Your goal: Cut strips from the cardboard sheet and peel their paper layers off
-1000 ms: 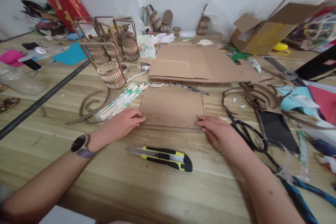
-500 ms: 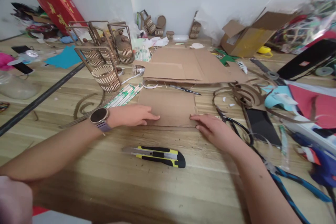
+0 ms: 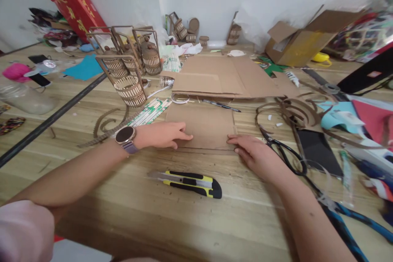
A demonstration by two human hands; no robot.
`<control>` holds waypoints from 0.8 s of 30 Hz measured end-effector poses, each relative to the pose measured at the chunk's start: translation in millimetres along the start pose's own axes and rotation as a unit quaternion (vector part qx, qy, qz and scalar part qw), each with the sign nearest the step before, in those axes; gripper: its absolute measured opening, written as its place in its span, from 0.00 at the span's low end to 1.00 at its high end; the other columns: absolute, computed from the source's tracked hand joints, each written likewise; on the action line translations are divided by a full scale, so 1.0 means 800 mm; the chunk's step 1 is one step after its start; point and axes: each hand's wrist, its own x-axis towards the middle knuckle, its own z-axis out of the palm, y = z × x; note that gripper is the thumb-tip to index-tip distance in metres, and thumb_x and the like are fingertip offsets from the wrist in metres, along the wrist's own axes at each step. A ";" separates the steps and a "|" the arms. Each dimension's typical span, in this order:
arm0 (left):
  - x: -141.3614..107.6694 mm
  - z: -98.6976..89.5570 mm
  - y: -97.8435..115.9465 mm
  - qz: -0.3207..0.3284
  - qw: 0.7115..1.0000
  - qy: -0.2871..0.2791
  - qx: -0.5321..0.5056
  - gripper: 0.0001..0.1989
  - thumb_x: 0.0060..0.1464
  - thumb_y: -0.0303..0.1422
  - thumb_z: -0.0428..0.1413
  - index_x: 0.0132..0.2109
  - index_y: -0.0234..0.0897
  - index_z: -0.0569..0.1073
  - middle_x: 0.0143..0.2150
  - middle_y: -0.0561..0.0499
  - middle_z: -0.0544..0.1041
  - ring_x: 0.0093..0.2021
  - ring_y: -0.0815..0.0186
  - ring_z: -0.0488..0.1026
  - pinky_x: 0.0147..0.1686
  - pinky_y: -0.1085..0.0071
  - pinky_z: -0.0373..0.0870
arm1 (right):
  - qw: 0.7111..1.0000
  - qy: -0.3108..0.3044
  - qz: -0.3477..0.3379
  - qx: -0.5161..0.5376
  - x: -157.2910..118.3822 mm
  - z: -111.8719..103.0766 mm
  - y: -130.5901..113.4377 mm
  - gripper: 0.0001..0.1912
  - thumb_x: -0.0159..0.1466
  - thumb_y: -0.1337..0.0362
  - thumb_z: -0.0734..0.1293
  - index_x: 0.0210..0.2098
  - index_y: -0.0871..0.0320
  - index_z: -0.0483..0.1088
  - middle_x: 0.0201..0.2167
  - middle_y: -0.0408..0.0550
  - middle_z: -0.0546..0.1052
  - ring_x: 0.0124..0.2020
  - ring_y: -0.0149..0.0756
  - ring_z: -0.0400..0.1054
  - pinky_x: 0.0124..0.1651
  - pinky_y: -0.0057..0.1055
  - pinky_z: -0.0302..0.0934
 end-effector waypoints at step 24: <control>0.031 -0.037 0.028 0.036 0.994 -0.088 0.050 0.42 0.61 0.16 0.45 0.74 0.58 0.50 0.54 0.47 0.80 0.47 0.60 0.78 0.40 0.71 0.68 | 0.997 -0.048 0.045 -0.041 0.001 -0.008 -0.018 0.18 0.67 0.63 0.58 0.49 0.53 0.77 0.52 0.51 0.81 0.53 0.42 0.76 0.54 0.44 0.72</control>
